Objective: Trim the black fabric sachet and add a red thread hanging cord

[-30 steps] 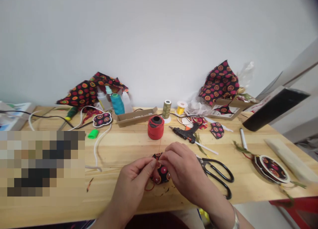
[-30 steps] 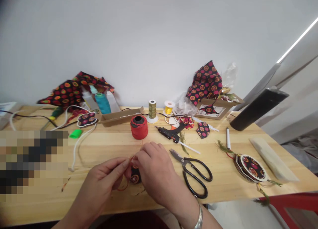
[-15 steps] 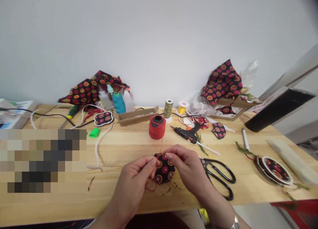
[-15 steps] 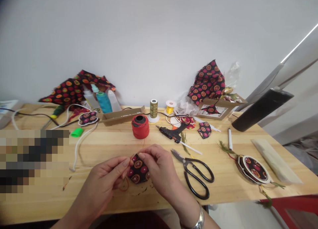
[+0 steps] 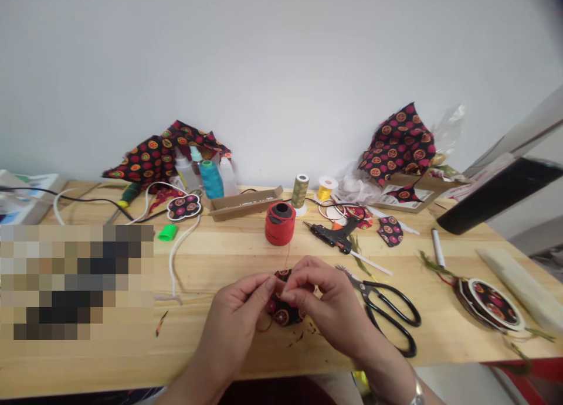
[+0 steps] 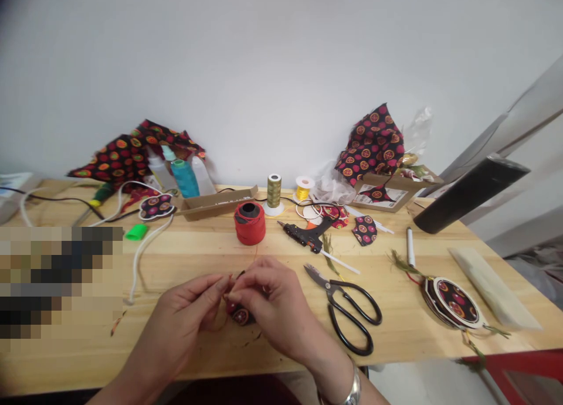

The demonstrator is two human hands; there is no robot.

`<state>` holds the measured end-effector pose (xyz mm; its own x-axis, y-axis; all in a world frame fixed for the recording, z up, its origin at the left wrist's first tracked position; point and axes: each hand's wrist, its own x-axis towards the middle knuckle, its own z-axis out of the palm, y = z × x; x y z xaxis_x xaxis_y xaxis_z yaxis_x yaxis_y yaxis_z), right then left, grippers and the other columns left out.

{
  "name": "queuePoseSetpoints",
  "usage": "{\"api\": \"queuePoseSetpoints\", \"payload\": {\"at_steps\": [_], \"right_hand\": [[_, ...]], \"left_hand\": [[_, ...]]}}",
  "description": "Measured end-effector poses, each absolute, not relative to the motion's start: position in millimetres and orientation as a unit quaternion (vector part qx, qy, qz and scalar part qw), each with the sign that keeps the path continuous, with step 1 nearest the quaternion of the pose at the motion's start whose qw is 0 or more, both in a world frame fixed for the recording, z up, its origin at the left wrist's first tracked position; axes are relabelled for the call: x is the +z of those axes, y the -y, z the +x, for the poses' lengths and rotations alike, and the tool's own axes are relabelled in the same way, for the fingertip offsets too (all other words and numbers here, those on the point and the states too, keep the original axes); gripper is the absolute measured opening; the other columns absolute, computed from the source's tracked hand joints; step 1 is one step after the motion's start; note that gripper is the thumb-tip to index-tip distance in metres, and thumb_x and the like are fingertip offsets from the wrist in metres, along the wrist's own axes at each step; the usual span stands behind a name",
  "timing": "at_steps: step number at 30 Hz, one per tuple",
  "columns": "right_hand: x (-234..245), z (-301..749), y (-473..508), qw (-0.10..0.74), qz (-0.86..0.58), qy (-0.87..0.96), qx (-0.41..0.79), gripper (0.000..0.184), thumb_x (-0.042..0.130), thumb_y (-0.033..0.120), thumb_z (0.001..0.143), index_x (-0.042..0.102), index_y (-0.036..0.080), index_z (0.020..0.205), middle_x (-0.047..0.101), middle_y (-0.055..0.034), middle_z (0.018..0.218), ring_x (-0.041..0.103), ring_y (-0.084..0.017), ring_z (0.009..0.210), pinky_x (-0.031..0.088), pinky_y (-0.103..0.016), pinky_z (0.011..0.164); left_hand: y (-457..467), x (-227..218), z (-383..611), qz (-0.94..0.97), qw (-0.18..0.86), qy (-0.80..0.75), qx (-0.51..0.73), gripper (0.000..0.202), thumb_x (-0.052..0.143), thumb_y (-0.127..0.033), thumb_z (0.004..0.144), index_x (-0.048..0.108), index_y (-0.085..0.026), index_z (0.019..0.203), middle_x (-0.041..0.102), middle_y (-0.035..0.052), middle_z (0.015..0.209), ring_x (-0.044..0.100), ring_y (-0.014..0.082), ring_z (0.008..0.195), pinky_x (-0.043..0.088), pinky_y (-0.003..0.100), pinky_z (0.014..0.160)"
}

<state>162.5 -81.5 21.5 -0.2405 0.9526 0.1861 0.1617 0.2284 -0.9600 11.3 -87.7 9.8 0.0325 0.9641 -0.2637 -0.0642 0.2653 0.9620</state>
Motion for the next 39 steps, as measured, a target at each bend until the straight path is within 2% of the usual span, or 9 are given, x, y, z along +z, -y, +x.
{"api": "queuePoseSetpoints", "payload": {"at_steps": [3, 8, 16, 18, 21, 23, 31, 39], "right_hand": [[23, 165, 85, 0.411, -0.383, 0.699, 0.442, 0.01, 0.067, 0.013, 0.076, 0.07, 0.021, 0.07, 0.055, 0.001, 0.077, 0.055, -0.011, 0.076, 0.046, -0.023, 0.069], [18, 161, 79, 0.468, -0.442, 0.641, 0.417, 0.013, 0.066, 0.009, 0.075, 0.069, 0.019, 0.068, 0.053, 0.0018, 0.069, 0.053, -0.01, 0.066, 0.046, -0.022, 0.061], [11, 158, 77, 0.494, -0.457, 0.6, 0.433, 0.008, 0.065, 0.013, 0.073, 0.066, 0.017, 0.066, 0.054, 0.0009, 0.069, 0.053, -0.011, 0.064, 0.045, -0.023, 0.057], [9, 158, 76, 0.493, -0.459, 0.584, 0.454, 0.002, 0.067, 0.016, 0.072, 0.066, 0.018, 0.072, 0.054, 0.001, 0.071, 0.052, -0.01, 0.062, 0.044, -0.022, 0.054], [5, 161, 74, 0.486, -0.445, 0.56, 0.502, 0.016, 0.069, 0.018, 0.07, 0.067, 0.019, 0.086, 0.056, 0.0009, 0.074, 0.053, -0.01, 0.061, 0.044, -0.022, 0.053], [3, 162, 73, 0.476, -0.428, 0.557, 0.529, 0.019, 0.068, 0.019, 0.071, 0.069, 0.02, 0.09, 0.058, -0.0003, 0.078, 0.055, -0.011, 0.063, 0.046, -0.023, 0.055], [8, 165, 71, 0.457, -0.388, 0.531, 0.599, 0.006, 0.069, 0.019, 0.07, 0.072, 0.017, 0.074, 0.062, -0.0009, 0.072, 0.056, -0.01, 0.059, 0.046, -0.024, 0.056], [11, 166, 71, 0.454, -0.415, 0.53, 0.584, 0.008, 0.07, 0.021, 0.069, 0.068, 0.015, 0.064, 0.06, 0.0008, 0.064, 0.051, -0.009, 0.055, 0.042, -0.023, 0.053]], "left_hand": [[87, 11, 12, 0.391, 0.612, -0.523, 0.446, 0.019, 0.067, -0.034, 0.074, 0.072, -0.016, 0.071, 0.042, -0.0065, 0.044, 0.029, 0.0075, 0.043, 0.025, 0.018, 0.04], [92, 9, 14, 0.385, 0.644, -0.489, 0.445, 0.023, 0.065, -0.037, 0.075, 0.072, -0.015, 0.074, 0.031, -0.009, 0.045, 0.02, 0.0065, 0.045, 0.018, 0.018, 0.041], [93, 6, 14, 0.406, 0.628, -0.494, 0.443, 0.022, 0.064, -0.035, 0.077, 0.071, -0.016, 0.07, 0.032, -0.0084, 0.044, 0.024, 0.0074, 0.045, 0.023, 0.018, 0.041], [92, 7, 14, 0.409, 0.625, -0.497, 0.442, 0.021, 0.064, -0.034, 0.077, 0.07, -0.016, 0.069, 0.035, -0.0081, 0.044, 0.026, 0.0074, 0.045, 0.025, 0.018, 0.041], [92, 8, 15, 0.423, 0.615, -0.504, 0.433, 0.022, 0.062, -0.033, 0.078, 0.07, -0.016, 0.064, 0.038, -0.0074, 0.043, 0.026, 0.007, 0.044, 0.025, 0.018, 0.041], [92, 8, 16, 0.434, 0.61, -0.508, 0.426, 0.025, 0.061, -0.032, 0.078, 0.069, -0.016, 0.061, 0.04, -0.0068, 0.044, 0.027, 0.0069, 0.044, 0.026, 0.018, 0.041], [93, 6, 14, 0.455, 0.61, -0.504, 0.409, 0.029, 0.059, -0.032, 0.08, 0.065, -0.017, 0.057, 0.041, -0.0062, 0.045, 0.028, 0.0066, 0.043, 0.024, 0.02, 0.042], [95, 3, 13, 0.461, 0.622, -0.502, 0.386, 0.032, 0.059, -0.037, 0.08, 0.063, -0.015, 0.057, 0.044, -0.0048, 0.047, 0.029, 0.0059, 0.042, 0.021, 0.021, 0.043]]}}
